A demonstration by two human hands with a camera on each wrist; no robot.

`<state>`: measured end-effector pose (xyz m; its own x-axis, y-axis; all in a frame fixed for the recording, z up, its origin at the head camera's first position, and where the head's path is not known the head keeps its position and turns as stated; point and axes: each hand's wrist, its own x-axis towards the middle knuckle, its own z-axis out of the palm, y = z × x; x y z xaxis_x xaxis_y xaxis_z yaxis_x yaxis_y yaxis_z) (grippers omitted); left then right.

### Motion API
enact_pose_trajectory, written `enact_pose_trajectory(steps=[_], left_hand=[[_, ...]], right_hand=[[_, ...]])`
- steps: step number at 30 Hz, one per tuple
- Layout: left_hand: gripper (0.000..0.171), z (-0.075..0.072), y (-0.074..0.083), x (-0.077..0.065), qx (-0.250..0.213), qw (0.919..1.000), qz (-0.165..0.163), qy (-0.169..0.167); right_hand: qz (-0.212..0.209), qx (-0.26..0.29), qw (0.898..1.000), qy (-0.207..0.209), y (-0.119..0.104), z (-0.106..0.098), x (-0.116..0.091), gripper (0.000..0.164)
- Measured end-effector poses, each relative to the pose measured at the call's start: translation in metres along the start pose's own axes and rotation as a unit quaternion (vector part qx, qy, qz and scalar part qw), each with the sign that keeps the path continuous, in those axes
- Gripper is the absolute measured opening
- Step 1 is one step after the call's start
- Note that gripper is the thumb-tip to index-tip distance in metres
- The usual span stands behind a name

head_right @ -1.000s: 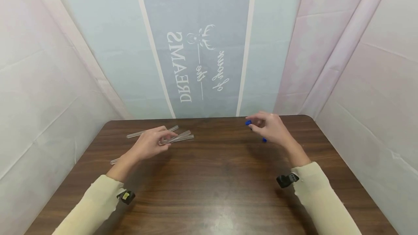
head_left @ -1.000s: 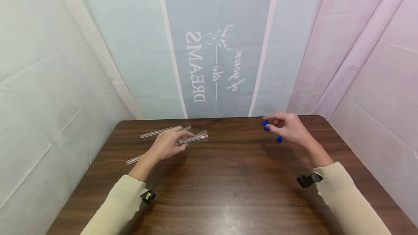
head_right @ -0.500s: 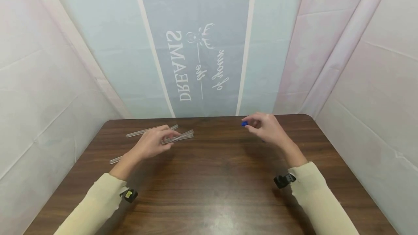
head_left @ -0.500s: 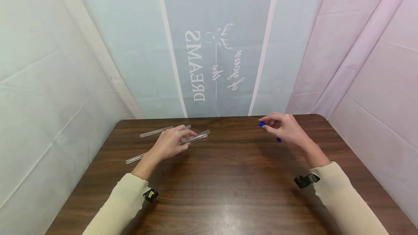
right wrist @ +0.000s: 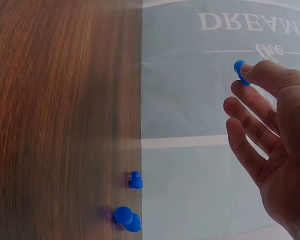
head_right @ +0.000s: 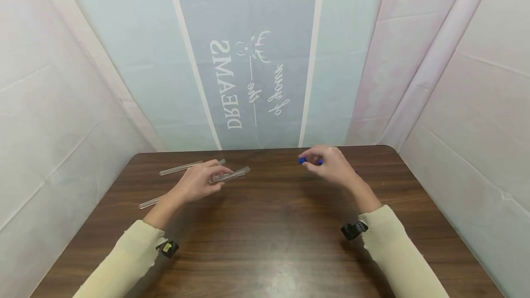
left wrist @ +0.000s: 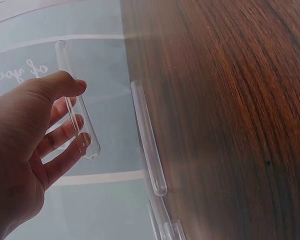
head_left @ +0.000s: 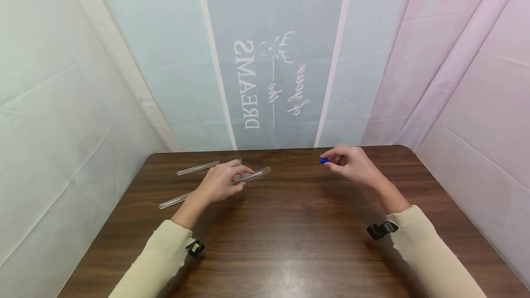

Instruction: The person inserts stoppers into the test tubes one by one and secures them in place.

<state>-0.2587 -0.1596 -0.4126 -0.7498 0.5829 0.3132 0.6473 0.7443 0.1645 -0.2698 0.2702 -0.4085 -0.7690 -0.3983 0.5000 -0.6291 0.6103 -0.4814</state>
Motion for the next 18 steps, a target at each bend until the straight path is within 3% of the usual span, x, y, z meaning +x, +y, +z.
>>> enact_pose_trajectory(steps=[18], left_hand=[[0.035,0.003,0.013,0.013,-0.012,0.9998,0.014,0.012]], right_hand=[[0.001,0.007,1.0,-0.025,-0.015,0.016,0.011,0.021]])
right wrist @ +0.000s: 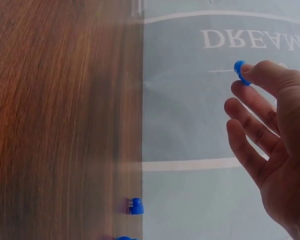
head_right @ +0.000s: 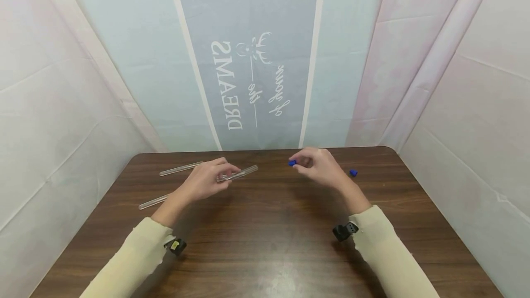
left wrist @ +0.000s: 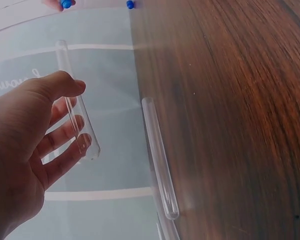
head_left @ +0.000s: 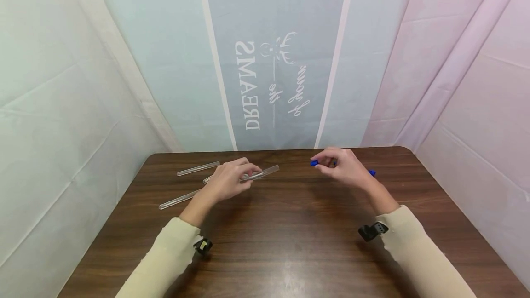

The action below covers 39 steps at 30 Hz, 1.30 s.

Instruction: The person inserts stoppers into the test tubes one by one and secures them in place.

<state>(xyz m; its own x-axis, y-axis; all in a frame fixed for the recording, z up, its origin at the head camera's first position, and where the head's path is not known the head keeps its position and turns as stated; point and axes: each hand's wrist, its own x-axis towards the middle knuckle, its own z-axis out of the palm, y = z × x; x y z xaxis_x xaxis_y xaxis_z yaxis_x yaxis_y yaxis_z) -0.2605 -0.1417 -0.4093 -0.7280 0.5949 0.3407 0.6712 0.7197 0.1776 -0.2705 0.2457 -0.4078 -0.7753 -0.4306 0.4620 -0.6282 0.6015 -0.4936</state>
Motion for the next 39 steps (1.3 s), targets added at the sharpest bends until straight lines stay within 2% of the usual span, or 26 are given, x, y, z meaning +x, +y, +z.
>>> enact_pose_trajectory(steps=[5,19,33,39], left_hand=[[0.035,0.0,0.003,0.003,-0.008,0.9999,0.008,-0.002],[0.036,0.003,0.007,0.01,-0.009,0.9994,0.004,-0.033],[0.033,0.005,0.013,0.018,0.012,0.9991,0.018,-0.037],[0.033,0.007,0.014,0.018,0.01,0.9991,0.013,-0.039]], right_hand=[[0.0,0.008,1.0,-0.001,-0.004,0.002,0.001,0.021],[-0.004,0.025,1.0,-0.013,-0.013,0.01,0.011,0.019],[-0.01,0.041,0.999,-0.019,-0.022,0.017,0.017,0.019],[-0.011,0.044,0.999,-0.018,-0.025,0.018,0.017,0.02]])
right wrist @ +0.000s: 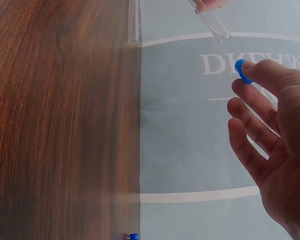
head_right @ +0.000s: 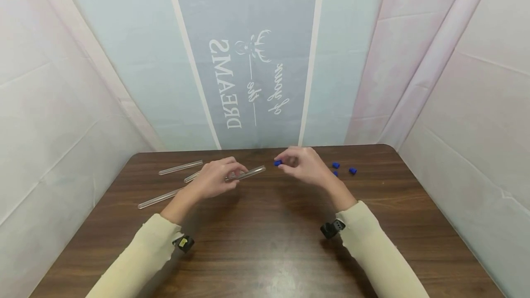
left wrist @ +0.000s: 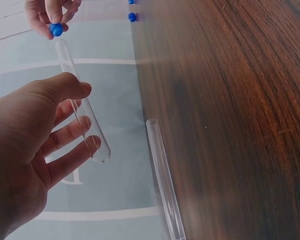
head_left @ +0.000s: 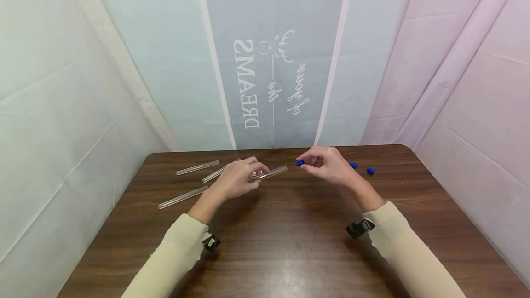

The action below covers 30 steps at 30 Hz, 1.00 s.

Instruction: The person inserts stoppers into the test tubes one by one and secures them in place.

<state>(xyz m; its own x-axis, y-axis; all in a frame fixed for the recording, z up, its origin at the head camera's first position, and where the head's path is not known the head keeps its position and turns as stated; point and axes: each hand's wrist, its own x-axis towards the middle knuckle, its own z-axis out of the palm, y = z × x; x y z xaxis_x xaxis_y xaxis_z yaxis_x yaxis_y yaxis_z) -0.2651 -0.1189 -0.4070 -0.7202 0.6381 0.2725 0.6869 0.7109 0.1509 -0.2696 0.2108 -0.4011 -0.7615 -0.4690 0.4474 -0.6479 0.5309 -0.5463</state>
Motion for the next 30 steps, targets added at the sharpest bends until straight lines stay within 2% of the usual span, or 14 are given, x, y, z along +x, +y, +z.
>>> enact_pose_trajectory(steps=[23,30], left_hand=[[0.032,0.005,0.004,0.005,-0.011,0.9999,-0.001,0.01],[0.032,0.004,0.007,0.007,-0.012,0.9998,0.011,0.013]], right_hand=[[-0.003,0.017,1.0,-0.019,-0.001,0.011,0.003,0.018],[-0.001,0.031,0.999,-0.028,-0.003,0.013,0.004,0.018]])
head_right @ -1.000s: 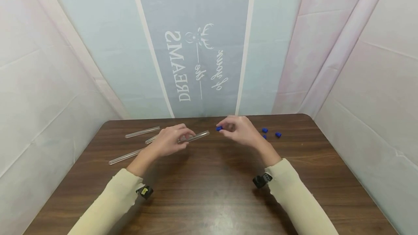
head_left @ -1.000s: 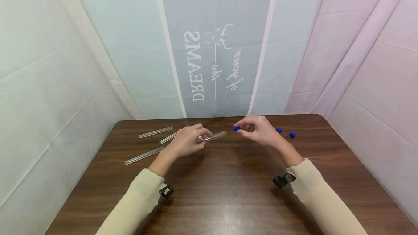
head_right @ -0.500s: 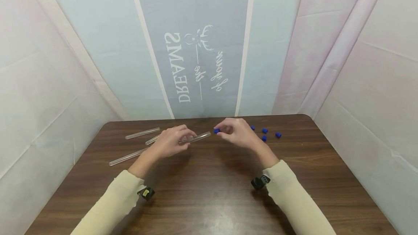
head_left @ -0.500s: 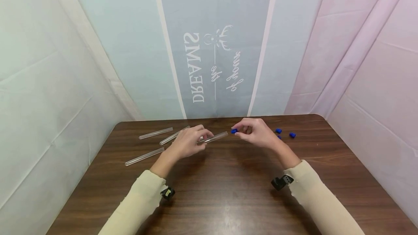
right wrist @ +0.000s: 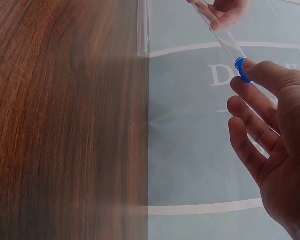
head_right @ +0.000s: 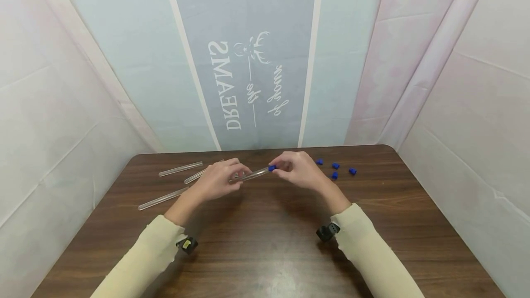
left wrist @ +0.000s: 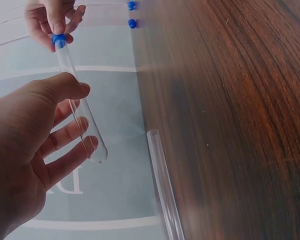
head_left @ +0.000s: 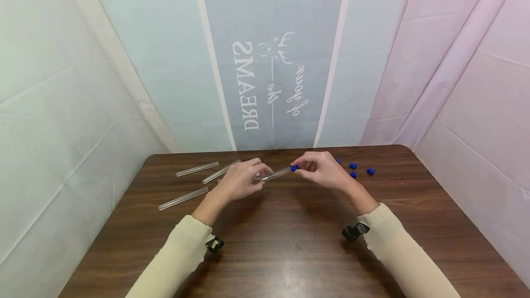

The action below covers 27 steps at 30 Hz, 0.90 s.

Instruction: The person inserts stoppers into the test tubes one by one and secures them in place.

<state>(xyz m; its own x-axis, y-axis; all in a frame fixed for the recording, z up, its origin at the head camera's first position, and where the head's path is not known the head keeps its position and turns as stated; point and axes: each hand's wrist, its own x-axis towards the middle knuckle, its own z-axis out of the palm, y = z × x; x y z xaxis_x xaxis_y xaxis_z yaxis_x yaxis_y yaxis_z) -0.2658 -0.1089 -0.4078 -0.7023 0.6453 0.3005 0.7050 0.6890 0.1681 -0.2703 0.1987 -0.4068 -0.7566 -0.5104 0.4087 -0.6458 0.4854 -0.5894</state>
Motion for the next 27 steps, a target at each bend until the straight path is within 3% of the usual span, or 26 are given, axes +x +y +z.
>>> enact_pose_trajectory(steps=[17,27], left_hand=[[0.032,0.0041,-0.0018,-0.0012,0.002,0.9999,-0.002,0.011],[0.029,0.0009,-0.002,-0.0029,0.006,0.9999,-0.002,0.011]], right_hand=[[0.018,0.013,1.0,-0.006,-0.002,0.0017,-0.0005,0.019],[-0.023,0.017,1.0,0.004,0.0001,0.0029,-0.0027,0.021]])
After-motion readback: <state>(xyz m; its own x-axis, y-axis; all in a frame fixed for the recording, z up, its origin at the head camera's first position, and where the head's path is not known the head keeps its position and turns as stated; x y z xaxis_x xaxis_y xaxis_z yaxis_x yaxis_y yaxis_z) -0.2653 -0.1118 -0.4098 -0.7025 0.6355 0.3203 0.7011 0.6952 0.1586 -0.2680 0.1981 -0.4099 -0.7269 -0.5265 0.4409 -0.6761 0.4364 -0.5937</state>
